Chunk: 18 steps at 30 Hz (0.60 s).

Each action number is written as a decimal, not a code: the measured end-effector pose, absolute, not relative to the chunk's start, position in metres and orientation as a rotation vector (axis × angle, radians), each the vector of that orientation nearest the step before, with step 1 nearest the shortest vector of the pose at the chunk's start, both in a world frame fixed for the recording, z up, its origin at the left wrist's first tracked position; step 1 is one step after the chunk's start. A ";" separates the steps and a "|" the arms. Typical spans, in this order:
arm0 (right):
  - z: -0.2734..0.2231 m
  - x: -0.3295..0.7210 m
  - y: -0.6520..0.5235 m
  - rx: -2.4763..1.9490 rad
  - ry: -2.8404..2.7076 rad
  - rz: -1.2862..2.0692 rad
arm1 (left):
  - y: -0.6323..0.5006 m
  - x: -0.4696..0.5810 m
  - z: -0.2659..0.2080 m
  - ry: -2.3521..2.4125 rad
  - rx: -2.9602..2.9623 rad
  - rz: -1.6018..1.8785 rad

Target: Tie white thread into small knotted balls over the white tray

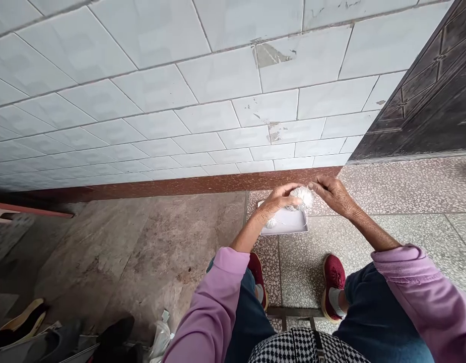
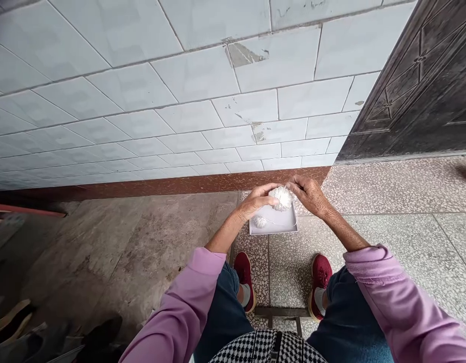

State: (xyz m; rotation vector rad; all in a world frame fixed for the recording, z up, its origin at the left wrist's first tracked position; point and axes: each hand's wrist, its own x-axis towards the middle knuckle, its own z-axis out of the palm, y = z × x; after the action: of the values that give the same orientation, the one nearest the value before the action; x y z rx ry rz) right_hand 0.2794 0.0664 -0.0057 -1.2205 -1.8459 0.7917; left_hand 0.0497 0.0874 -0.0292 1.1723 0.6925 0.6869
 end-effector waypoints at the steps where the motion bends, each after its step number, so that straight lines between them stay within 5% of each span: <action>1: -0.009 0.279 0.068 -1.221 -1.832 0.808 | 0.087 0.050 -0.030 0.662 1.114 0.700; 11: -0.037 0.249 0.065 -1.337 -2.111 0.925 | 0.095 0.053 -0.035 0.731 0.782 1.027; 18: -0.015 0.243 0.050 -1.192 -2.134 0.966 | 0.098 0.044 -0.038 0.991 1.244 1.095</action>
State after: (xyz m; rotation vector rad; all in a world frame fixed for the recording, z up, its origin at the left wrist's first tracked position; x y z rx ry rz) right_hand 0.2428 0.0497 -0.0151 -1.1919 -2.1338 0.9655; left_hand 0.0443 0.0985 -0.0382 1.2438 0.9910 1.0951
